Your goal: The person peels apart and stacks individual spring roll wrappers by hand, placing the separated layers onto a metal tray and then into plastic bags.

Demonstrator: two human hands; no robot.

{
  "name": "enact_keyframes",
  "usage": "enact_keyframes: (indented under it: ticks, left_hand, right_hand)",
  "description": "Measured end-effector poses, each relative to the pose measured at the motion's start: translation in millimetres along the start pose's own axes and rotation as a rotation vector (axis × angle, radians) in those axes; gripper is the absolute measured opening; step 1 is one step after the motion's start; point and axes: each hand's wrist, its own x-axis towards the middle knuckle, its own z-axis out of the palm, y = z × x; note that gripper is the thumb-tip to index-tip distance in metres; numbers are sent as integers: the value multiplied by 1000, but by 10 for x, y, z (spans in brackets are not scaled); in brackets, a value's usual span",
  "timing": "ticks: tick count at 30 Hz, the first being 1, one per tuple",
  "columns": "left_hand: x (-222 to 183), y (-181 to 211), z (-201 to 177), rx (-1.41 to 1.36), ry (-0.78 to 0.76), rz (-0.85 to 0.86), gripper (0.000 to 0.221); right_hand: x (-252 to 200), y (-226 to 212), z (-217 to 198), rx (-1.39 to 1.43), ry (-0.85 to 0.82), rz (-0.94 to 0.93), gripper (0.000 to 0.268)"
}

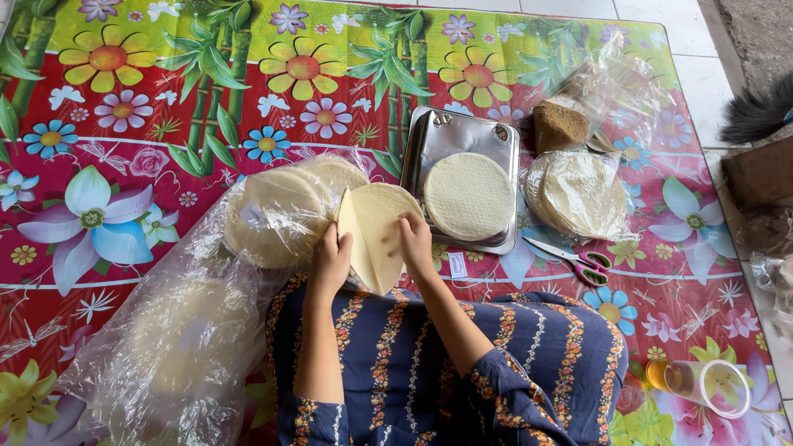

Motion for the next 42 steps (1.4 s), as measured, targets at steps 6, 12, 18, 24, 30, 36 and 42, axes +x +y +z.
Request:
enact_keyframes:
  ticks: [6, 12, 18, 24, 30, 36, 42]
  left_hand:
    - [-12, 77, 175, 40, 41, 72, 30]
    - [-1, 32, -15, -23, 147, -24, 29]
    - [52, -151, -149, -220, 299, 31, 33]
    - [98, -314, -180, -347, 412, 9, 35]
    - [120, -375, -233, -201, 483, -5, 31]
    - [103, -301, -329, -41, 492, -55, 30]
    - [103, -154, -145, -88, 485, 55, 32]
  right_hand:
    - [198, 470, 16, -350, 86, -462, 24]
    - [186, 148, -121, -298, -248, -242, 27]
    - [489, -46, -688, 9, -89, -134, 23]
    - [717, -125, -1479, 31, 48, -81, 24]
    - [849, -319, -2358, 121, 373, -119, 27]
    - [1301, -524, -2787, -183, 579, -433, 17]
    - [1576, -103, -1728, -1141, 120, -483, 19]
